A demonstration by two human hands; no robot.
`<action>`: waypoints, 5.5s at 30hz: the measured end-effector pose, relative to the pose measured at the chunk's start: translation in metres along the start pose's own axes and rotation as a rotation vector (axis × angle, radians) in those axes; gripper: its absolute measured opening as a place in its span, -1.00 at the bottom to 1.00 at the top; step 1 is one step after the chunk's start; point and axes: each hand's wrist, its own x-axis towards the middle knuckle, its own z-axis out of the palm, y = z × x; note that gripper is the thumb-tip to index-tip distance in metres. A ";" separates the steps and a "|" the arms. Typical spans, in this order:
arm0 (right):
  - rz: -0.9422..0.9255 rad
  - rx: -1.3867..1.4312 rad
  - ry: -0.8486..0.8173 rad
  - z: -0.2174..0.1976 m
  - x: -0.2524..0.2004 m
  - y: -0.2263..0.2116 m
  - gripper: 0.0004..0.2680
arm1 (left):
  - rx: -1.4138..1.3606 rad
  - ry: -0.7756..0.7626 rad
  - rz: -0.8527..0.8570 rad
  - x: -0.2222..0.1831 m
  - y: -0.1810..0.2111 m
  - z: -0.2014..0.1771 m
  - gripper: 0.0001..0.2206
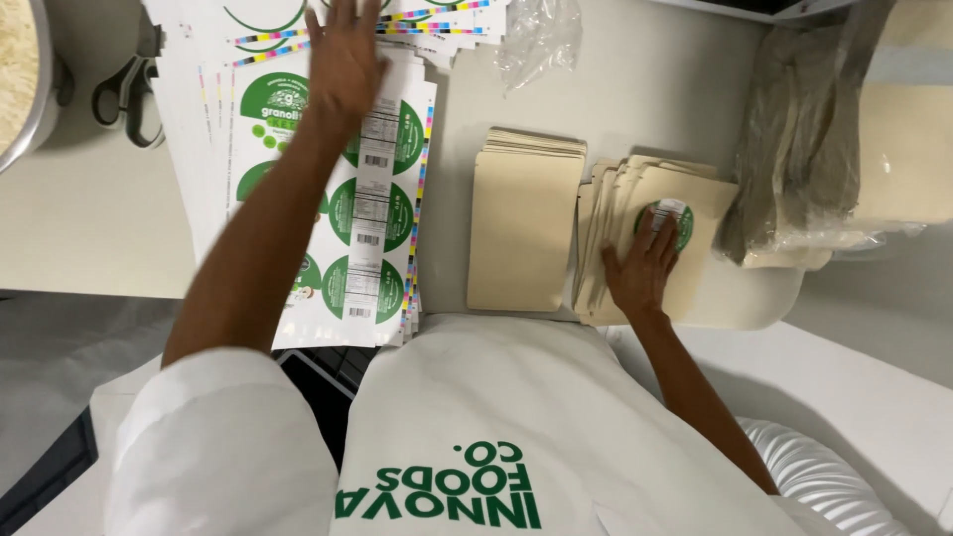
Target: Peeling circular product labels from a sheet and applying them to the center of flat paper bags.
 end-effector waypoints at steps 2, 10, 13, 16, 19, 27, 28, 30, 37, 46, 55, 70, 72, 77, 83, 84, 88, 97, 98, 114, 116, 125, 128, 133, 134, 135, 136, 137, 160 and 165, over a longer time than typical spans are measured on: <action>-0.014 0.005 -0.002 -0.005 0.001 -0.002 -0.36 | 0.030 -0.049 -0.107 -0.057 0.017 0.019 -0.16; -0.277 0.206 0.114 -0.036 -0.012 -0.107 -0.47 | -0.009 -0.168 -0.253 -0.165 0.050 0.055 -0.24; -0.332 0.309 0.047 0.000 -0.012 -0.127 -0.66 | -0.213 -0.084 -0.136 -0.164 0.040 0.058 -0.66; -0.207 0.594 -0.372 0.020 -0.019 -0.159 -0.72 | -0.510 -0.024 -0.116 -0.152 0.041 0.060 -0.69; -0.135 0.902 -0.827 0.005 -0.040 -0.202 -0.62 | -0.689 0.122 -0.175 -0.137 0.048 0.070 -0.65; 0.167 1.241 -0.707 0.043 -0.036 -0.159 -0.73 | -0.797 -0.031 -0.031 -0.233 0.087 0.037 -0.56; 0.170 1.242 -0.702 0.024 -0.037 -0.170 -0.73 | -0.798 -0.034 -0.027 -0.243 0.088 0.048 -0.56; 0.141 1.332 -0.792 -0.015 -0.039 -0.192 -0.71 | -0.490 0.069 0.197 -0.265 0.090 0.070 -0.50; -0.123 1.288 -0.792 -0.032 -0.052 -0.201 -0.79 | -0.361 0.336 0.181 -0.282 0.091 0.092 -0.75; -0.096 1.117 -0.768 -0.033 -0.047 -0.160 -0.75 | -1.226 0.316 -0.422 -0.268 0.085 0.040 -0.79; 0.239 0.982 -0.718 -0.017 -0.004 -0.111 -0.64 | -1.438 -0.357 0.288 -0.309 0.183 -0.007 -0.88; -0.132 1.302 -0.640 -0.038 0.001 -0.171 -0.75 | -0.544 0.410 0.218 -0.208 0.113 0.103 -0.72; -0.173 1.311 -0.625 -0.033 0.000 -0.165 -0.80 | -0.565 0.479 0.223 -0.210 0.116 0.105 -0.78; -0.104 1.325 -0.631 -0.042 -0.004 -0.154 -0.82 | -1.148 0.440 -0.134 -0.214 0.115 0.071 -0.84; 0.153 1.400 -0.602 0.024 0.031 -0.064 -0.80 | -1.334 0.450 -0.270 -0.255 0.064 0.040 -0.87; 0.236 1.447 -0.585 0.019 0.031 -0.064 -0.79 | -1.252 0.345 -0.208 -0.267 0.046 0.055 -0.75; 0.251 1.437 -0.585 0.003 0.072 -0.067 -0.76 | -1.115 -0.560 0.000 -0.312 0.089 -0.051 -0.85; -0.095 1.150 -0.436 -0.102 0.047 -0.181 -0.81 | -0.756 -0.069 0.158 -0.210 0.102 -0.019 -0.46; -0.094 1.169 -0.486 -0.104 0.049 -0.180 -0.76 | -0.603 0.095 0.314 -0.191 0.103 -0.002 -0.43; -0.365 0.939 -0.318 -0.166 0.025 -0.232 -0.73 | -0.685 0.779 0.452 -0.140 0.131 0.005 -0.81; -0.401 0.927 -0.315 -0.170 0.025 -0.234 -0.75 | -0.672 0.809 0.461 -0.138 0.131 0.003 -0.84; -0.363 0.849 -0.328 -0.193 0.027 -0.235 -0.78 | -1.108 0.740 0.171 -0.136 0.121 -0.014 -0.88; -0.392 0.723 -0.274 -0.203 0.043 -0.216 -0.81 | -1.440 0.835 -0.054 -0.138 0.087 -0.038 -0.87; -0.267 0.876 -0.129 -0.192 0.082 -0.231 -0.87 | -1.554 1.229 -0.343 -0.181 0.021 -0.088 -0.80; -0.256 1.193 -0.181 -0.168 0.102 -0.231 -0.76 | -1.465 1.279 -0.320 -0.194 0.014 -0.094 -0.79; -0.240 1.509 -0.233 -0.144 0.123 -0.231 -0.66 | -1.375 1.327 -0.295 -0.207 0.007 -0.099 -0.77; -0.243 1.508 -0.235 -0.123 0.128 -0.239 -0.66 | -1.376 1.331 -0.295 -0.214 0.011 -0.101 -0.77; -0.018 1.279 -0.344 -0.100 0.132 -0.247 -0.84 | -1.371 1.305 -0.358 -0.222 0.014 -0.103 -0.73; 0.165 0.912 -0.447 -0.095 0.019 -0.181 -0.77 | -0.770 0.176 0.287 -0.207 0.117 0.045 -0.20; 0.035 0.772 -0.417 -0.076 0.017 -0.155 -0.77 | -0.878 0.036 -0.203 -0.169 0.109 0.115 -0.74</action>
